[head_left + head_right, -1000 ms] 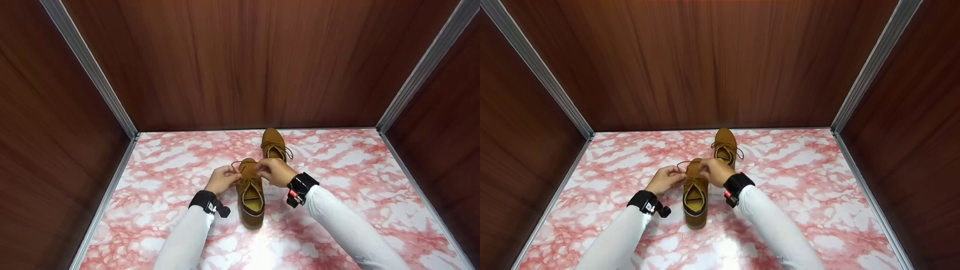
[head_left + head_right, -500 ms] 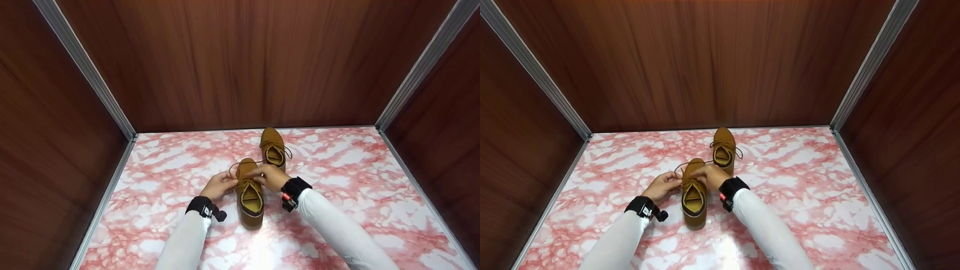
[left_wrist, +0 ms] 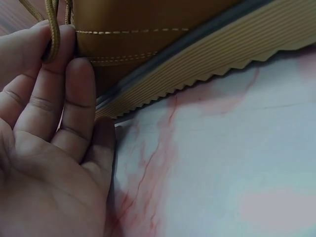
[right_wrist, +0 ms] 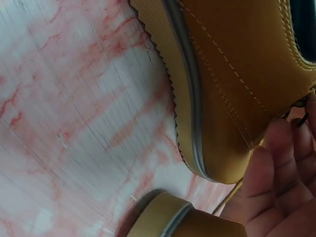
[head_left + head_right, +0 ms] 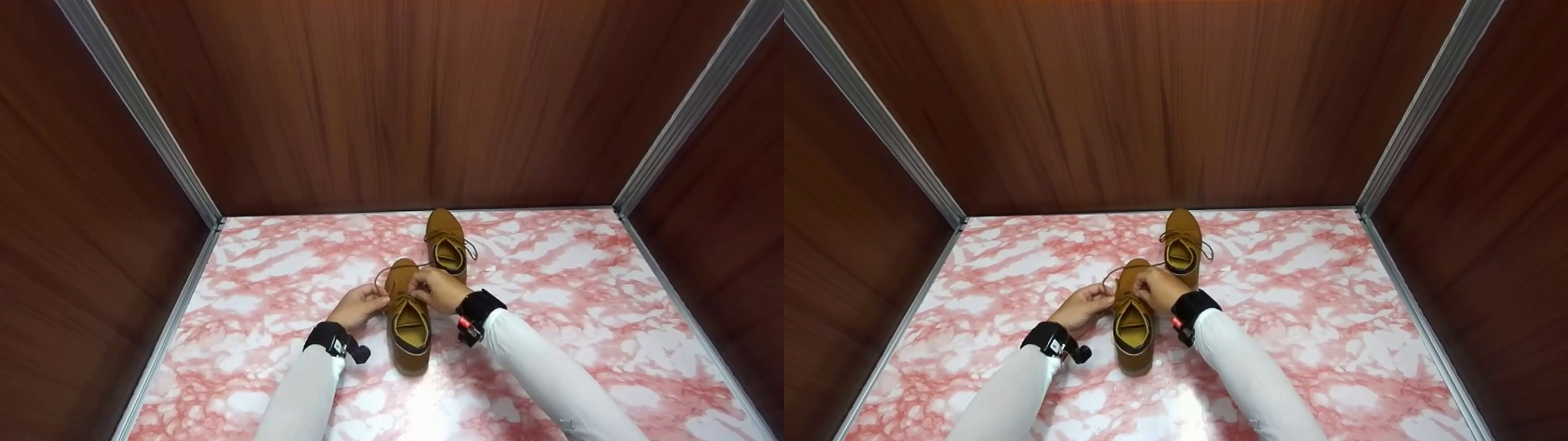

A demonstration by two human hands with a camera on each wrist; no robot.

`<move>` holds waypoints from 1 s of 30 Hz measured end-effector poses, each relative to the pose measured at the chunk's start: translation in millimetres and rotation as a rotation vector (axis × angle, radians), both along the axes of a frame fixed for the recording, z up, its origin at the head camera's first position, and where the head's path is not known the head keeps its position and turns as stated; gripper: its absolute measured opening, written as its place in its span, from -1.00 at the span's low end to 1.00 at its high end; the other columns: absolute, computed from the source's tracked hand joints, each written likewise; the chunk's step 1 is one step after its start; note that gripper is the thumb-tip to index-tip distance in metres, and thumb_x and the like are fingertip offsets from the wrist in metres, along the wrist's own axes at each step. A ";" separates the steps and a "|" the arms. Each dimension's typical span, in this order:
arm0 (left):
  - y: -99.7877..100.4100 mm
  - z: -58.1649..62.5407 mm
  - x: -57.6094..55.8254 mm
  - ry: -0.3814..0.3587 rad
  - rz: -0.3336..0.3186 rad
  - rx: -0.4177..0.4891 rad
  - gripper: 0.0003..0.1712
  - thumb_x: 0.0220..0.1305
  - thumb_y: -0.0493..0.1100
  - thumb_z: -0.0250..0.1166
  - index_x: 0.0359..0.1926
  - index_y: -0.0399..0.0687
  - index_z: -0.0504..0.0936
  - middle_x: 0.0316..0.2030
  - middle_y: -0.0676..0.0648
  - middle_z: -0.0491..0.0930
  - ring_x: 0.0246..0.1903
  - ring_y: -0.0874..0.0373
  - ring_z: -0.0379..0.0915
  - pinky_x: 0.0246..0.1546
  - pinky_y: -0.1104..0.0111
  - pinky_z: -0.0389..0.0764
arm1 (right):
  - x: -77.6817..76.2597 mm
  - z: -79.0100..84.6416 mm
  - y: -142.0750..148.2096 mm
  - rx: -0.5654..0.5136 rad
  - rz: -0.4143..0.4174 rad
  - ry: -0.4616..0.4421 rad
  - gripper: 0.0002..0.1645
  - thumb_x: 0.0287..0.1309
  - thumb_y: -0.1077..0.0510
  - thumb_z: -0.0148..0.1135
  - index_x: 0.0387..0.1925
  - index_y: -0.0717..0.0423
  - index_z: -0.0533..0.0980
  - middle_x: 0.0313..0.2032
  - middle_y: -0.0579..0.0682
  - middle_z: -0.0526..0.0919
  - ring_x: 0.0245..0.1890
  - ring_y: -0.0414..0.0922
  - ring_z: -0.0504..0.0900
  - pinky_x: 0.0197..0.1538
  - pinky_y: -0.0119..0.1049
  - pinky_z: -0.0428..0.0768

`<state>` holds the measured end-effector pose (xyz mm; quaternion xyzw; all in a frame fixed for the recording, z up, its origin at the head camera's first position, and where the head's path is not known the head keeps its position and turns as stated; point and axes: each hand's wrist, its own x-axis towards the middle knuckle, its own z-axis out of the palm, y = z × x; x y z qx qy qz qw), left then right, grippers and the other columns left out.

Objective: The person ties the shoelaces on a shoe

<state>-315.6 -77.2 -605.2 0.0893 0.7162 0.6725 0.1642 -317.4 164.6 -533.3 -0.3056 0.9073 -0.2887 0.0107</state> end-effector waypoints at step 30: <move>21.2 41.9 -4.9 0.026 0.123 0.211 -0.81 0.26 -0.47 0.18 -0.31 -0.09 0.54 -0.10 -0.10 0.77 -0.07 0.22 0.67 0.02 0.31 0.63 | 4.6 41.1 32.3 -1.182 -0.193 -0.819 -0.86 0.52 0.26 -0.17 -0.08 0.14 0.36 -0.47 -0.15 0.23 -0.46 -0.17 0.21 -0.20 -0.27 0.45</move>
